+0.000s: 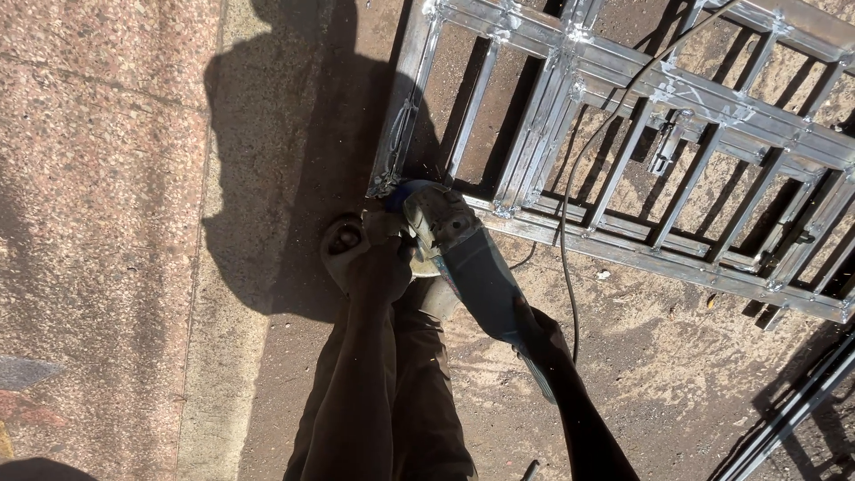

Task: The person uses an angle grinder to smooth and grind the welded joints of a rectangular metal frame lying on a concrete floor. Sparks are visible as the grinder moves along the frame's edges and crossbars.

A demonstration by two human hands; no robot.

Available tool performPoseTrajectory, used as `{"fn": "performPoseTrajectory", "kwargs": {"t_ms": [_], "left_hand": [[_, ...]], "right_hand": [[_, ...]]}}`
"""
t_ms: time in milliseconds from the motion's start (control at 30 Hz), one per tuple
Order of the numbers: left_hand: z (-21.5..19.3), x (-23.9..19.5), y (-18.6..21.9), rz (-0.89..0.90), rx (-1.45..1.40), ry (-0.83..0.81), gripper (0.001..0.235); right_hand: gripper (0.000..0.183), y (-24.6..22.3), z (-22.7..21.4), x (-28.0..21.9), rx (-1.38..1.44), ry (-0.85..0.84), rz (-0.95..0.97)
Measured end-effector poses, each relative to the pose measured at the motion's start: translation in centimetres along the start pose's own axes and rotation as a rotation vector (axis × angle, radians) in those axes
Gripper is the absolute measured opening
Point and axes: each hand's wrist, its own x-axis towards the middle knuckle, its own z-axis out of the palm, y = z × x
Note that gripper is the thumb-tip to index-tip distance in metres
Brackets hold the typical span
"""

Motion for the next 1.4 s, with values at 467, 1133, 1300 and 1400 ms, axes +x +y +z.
{"fn": "performPoseTrajectory", "kwargs": {"t_ms": [467, 1133, 1300, 1400], "left_hand": [[4.4, 0.7, 2.3, 0.009, -0.105, -0.153, 0.049], [-0.7, 0.5, 3.0, 0.060, -0.113, -0.177, 0.048], [-3.5, 0.5, 4.4, 0.085, 0.040, -0.071, 0.048], [-3.2, 0.2, 3.1, 0.147, -0.009, -0.123, 0.055]], "right_hand": [[0.047, -3.2, -3.7, -3.2, -0.319, 0.151, -0.090], [0.063, 0.7, -2.5, -0.9, -0.222, 0.180, -0.006], [0.059, 0.3, 0.2, -2.3, -0.156, 0.162, 0.012], [0.059, 0.3, 1.1, -2.9, -0.238, 0.190, -0.012]]}}
